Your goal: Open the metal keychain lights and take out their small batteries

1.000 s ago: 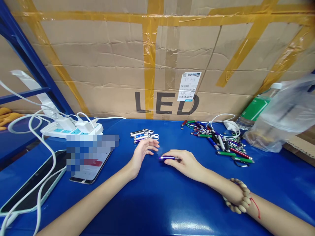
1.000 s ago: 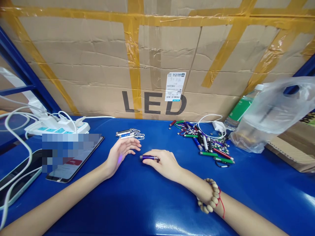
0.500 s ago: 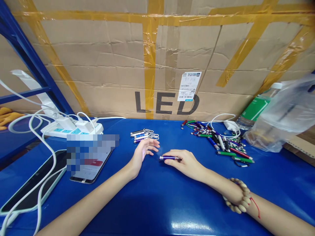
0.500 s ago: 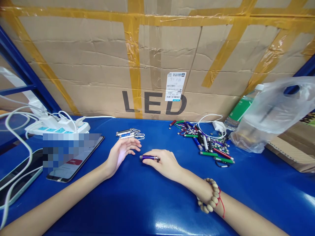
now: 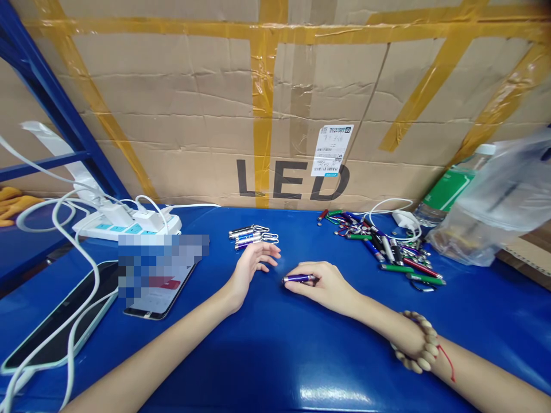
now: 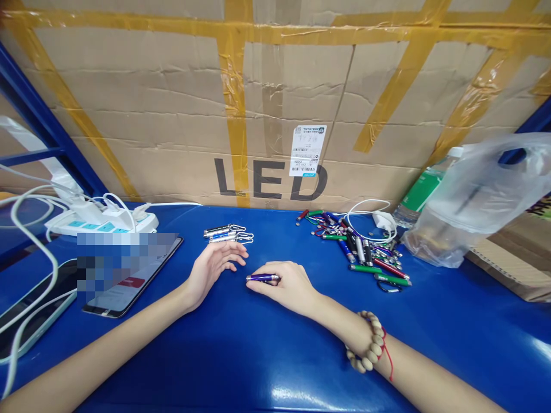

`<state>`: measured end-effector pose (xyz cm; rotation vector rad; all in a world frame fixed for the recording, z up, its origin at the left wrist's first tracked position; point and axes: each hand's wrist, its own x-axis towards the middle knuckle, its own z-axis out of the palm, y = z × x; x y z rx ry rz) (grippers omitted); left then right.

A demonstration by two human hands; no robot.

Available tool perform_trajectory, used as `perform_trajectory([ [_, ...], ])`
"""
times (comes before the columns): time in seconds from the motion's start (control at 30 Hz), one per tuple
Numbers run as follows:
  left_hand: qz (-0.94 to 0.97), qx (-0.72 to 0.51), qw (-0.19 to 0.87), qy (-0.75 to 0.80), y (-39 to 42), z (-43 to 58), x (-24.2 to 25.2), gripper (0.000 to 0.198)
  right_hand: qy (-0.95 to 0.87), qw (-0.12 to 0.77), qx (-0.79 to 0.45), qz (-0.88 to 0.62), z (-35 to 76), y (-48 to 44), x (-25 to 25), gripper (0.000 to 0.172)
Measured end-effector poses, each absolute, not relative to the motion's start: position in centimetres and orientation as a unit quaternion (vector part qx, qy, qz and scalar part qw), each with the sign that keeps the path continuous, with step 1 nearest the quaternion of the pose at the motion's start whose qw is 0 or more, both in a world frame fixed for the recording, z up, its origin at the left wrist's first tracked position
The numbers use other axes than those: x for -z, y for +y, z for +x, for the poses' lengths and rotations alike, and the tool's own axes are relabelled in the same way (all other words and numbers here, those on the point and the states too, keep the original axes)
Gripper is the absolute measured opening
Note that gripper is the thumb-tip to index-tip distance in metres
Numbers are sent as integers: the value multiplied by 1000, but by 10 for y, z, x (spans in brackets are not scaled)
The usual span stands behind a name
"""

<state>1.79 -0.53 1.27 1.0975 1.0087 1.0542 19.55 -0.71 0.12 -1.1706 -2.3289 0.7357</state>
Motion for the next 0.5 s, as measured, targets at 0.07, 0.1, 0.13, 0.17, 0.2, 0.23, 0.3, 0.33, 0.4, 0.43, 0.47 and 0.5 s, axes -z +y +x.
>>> perform_trajectory([
  [0.07,477,-458,611,436,-5,18,-12,33,-840,215,-264,-422,196,-7,-1,28],
  [0.1,477,-458,611,435,-5,18,-12,33,-840,216,-264,-422,196,-6,0,27],
  [0.13,477,-459,611,435,-5,18,-12,33,-839,218,-264,-423,196,-6,0,27],
  [0.17,476,-460,610,436,-5,18,-12,33,-838,220,-264,-423,196,-6,1,27],
  [0.2,475,-461,610,436,-5,18,-12,33,-838,222,-264,-424,196,-6,1,28],
  [0.23,474,-461,610,436,-5,18,-12,33,-837,223,-265,-424,196,-6,1,28],
  [0.3,472,-462,612,435,-5,18,-13,32,-836,224,-266,-424,196,-6,1,28],
  [0.33,471,-461,613,435,-5,18,-13,32,-836,224,-266,-424,196,-6,1,28],
  [0.4,467,-459,617,436,-5,19,-13,32,-838,223,-262,-423,196,-6,1,28],
  [0.43,466,-459,619,436,-5,19,-14,31,-840,223,-259,-422,196,-6,1,28],
  [0.47,464,-458,619,437,-4,19,-14,31,-841,222,-257,-420,197,-6,1,28],
  [0.5,464,-457,620,437,-4,19,-14,31,-843,220,-255,-419,197,-6,1,28],
])
